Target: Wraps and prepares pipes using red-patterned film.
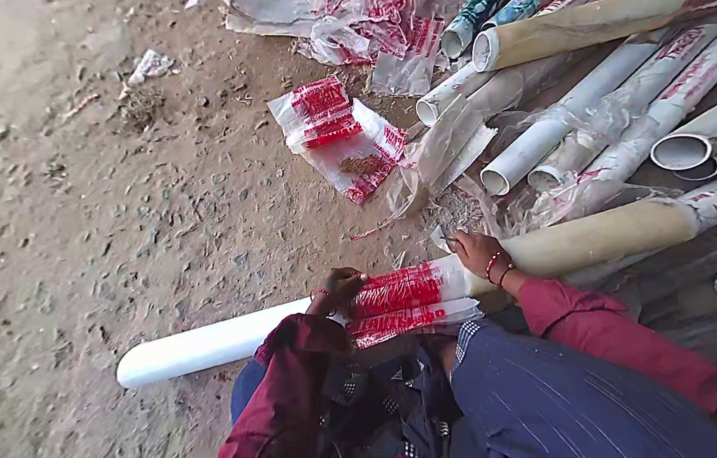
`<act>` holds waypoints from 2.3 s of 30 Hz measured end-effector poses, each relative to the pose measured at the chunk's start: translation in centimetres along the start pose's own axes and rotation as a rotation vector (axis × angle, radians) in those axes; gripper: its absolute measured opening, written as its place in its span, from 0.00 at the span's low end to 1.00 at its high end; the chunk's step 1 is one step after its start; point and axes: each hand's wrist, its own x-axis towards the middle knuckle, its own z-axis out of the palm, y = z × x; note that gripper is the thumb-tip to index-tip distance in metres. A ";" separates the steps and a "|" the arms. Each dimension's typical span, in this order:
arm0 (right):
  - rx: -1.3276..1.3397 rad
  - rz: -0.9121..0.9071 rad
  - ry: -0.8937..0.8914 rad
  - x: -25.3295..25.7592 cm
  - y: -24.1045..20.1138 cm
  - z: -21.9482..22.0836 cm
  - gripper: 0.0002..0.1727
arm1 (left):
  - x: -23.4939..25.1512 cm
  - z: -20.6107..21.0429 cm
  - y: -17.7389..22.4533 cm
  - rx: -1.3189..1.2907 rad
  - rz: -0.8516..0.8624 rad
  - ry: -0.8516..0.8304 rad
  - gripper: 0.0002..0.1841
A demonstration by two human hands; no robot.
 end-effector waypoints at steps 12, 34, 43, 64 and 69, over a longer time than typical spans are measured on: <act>0.093 -0.033 0.288 -0.3 1.4 1.4 0.15 | -0.8 0.2 -2.0 0.198 0.189 -0.058 0.21; 0.028 0.076 0.743 -3.3 6.6 1.7 0.16 | -2.2 6.8 0.0 0.387 0.688 0.281 0.26; 0.052 -0.011 0.720 -2.4 5.4 3.5 0.15 | -3.0 5.4 5.9 0.969 0.421 -0.185 0.29; -0.066 0.038 0.537 -2.9 4.8 2.3 0.14 | -4.0 3.4 3.8 0.717 0.436 -0.095 0.27; -0.003 0.022 0.619 -2.6 5.3 2.6 0.14 | -3.3 3.3 3.9 0.751 0.526 -0.150 0.23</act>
